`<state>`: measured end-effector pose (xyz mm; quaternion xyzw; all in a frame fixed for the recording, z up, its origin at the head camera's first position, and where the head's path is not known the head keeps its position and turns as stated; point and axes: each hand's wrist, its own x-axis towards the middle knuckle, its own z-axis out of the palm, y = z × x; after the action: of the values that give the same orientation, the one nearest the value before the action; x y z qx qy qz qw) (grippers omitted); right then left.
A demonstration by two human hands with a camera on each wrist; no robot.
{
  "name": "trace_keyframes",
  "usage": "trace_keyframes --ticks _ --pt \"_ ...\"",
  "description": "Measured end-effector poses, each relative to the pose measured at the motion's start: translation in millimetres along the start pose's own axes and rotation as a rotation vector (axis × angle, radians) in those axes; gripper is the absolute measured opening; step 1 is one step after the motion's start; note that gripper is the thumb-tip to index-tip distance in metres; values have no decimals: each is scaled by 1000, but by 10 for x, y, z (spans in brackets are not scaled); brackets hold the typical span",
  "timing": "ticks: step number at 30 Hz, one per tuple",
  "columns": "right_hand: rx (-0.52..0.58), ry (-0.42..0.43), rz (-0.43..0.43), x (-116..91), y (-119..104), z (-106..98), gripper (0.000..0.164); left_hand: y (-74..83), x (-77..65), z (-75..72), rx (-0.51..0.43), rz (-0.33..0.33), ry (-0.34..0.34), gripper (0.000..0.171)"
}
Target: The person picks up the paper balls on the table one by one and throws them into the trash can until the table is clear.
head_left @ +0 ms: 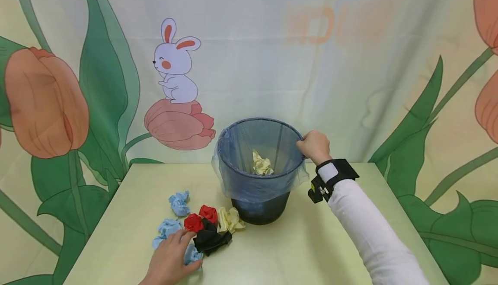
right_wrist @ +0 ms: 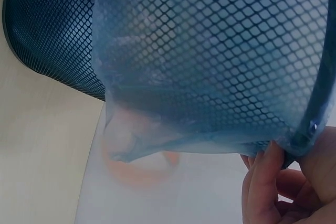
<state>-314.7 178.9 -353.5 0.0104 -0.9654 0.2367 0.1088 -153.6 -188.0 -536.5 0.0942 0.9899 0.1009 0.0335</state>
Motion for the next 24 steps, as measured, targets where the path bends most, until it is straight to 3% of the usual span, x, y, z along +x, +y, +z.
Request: trace_keyframes --ticks 9,24 --pt "-17 5 -9 28 -30 -18 41 -84 -40 126 10 -84 -71 78" --pt "-17 1 2 24 21 13 41 -67 50 352 -5 -32 -127 70"
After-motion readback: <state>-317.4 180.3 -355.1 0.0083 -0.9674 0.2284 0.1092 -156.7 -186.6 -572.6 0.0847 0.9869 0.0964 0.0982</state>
